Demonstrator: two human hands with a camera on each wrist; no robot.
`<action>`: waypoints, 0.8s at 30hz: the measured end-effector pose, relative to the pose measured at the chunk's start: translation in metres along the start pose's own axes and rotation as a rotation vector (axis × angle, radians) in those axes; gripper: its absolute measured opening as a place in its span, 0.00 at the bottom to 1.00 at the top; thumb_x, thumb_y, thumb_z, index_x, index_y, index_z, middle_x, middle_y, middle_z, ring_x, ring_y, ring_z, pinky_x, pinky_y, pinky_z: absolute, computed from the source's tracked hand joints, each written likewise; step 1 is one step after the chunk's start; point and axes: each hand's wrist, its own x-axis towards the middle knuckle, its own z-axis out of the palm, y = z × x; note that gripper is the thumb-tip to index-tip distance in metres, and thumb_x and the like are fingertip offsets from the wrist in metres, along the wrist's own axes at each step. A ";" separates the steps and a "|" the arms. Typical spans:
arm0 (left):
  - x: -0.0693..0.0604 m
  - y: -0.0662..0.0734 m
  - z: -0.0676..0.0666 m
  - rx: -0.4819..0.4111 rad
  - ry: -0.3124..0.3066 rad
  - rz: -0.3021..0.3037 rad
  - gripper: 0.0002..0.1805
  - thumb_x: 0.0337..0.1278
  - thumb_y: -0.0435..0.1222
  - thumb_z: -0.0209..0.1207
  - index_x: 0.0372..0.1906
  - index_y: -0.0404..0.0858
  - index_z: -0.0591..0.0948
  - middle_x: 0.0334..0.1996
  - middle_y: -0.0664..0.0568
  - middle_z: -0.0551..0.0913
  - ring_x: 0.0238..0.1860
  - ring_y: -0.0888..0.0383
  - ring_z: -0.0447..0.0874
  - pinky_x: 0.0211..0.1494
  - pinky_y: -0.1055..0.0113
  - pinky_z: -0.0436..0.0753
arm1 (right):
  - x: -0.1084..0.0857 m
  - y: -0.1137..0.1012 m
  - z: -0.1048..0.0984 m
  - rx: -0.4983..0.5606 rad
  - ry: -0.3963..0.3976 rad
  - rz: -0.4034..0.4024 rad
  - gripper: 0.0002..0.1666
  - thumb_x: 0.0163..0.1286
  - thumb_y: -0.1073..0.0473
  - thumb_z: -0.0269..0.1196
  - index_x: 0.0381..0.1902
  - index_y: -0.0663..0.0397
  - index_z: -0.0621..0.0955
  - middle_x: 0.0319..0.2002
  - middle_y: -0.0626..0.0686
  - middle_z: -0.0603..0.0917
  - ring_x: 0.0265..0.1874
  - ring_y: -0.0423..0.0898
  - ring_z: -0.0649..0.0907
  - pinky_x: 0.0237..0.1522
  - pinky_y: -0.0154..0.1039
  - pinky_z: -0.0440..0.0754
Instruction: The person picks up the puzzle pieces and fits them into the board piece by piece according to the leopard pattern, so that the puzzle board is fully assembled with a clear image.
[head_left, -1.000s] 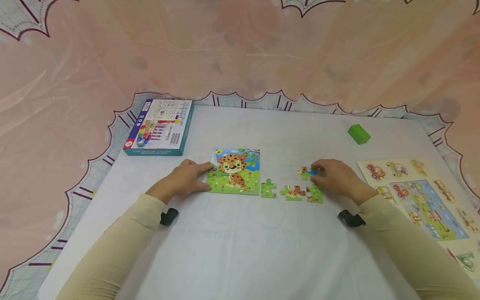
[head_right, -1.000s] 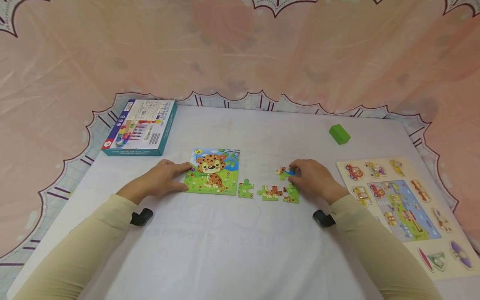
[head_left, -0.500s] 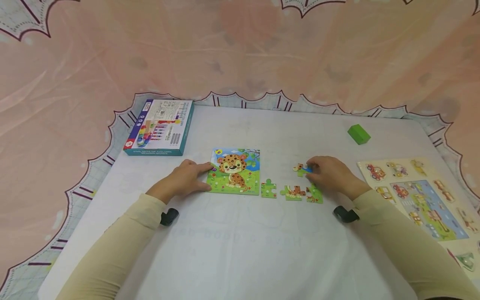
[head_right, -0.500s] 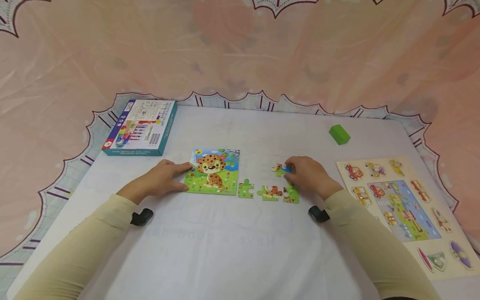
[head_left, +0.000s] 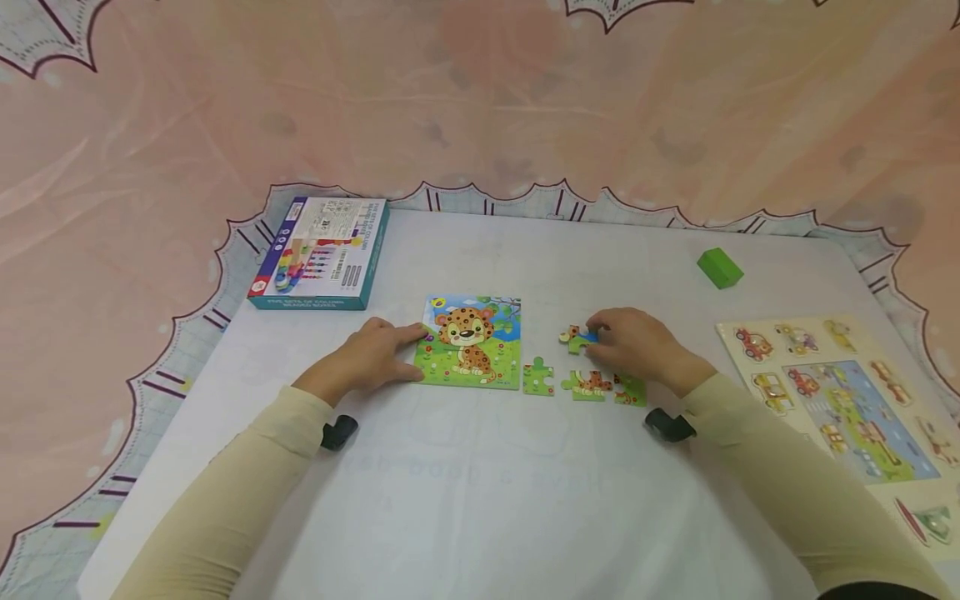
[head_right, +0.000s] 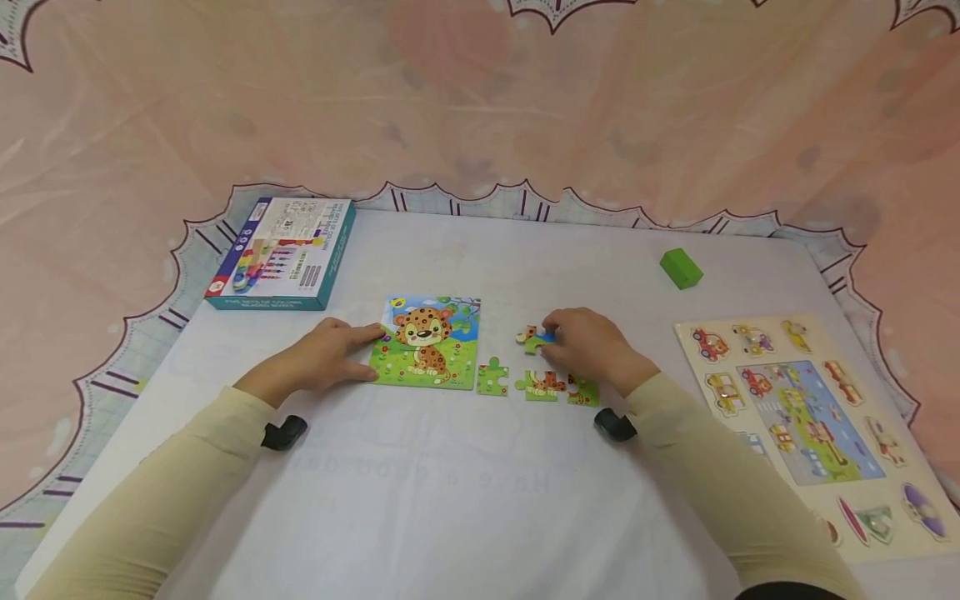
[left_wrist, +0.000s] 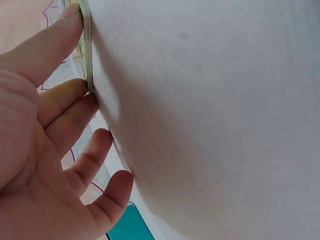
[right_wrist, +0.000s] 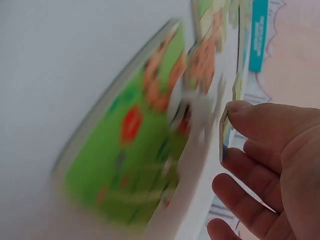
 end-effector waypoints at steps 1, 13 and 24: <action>0.000 0.000 0.000 -0.002 0.000 0.000 0.42 0.58 0.48 0.69 0.76 0.47 0.67 0.64 0.37 0.70 0.64 0.41 0.63 0.63 0.42 0.70 | 0.001 -0.003 0.001 -0.004 -0.001 -0.004 0.25 0.69 0.54 0.66 0.58 0.63 0.80 0.55 0.61 0.83 0.57 0.60 0.79 0.61 0.58 0.72; 0.000 0.001 0.000 0.003 -0.001 0.001 0.42 0.58 0.48 0.70 0.76 0.46 0.67 0.63 0.38 0.71 0.63 0.41 0.63 0.63 0.44 0.71 | 0.012 -0.031 0.009 -0.003 -0.027 -0.050 0.25 0.68 0.52 0.67 0.57 0.61 0.81 0.55 0.58 0.83 0.56 0.57 0.79 0.61 0.55 0.73; 0.001 0.001 0.000 0.014 -0.003 0.000 0.42 0.58 0.48 0.69 0.76 0.46 0.67 0.63 0.38 0.72 0.63 0.41 0.63 0.63 0.44 0.71 | 0.022 -0.052 0.016 -0.023 -0.018 -0.137 0.24 0.68 0.52 0.67 0.56 0.61 0.82 0.52 0.57 0.84 0.53 0.55 0.81 0.57 0.53 0.76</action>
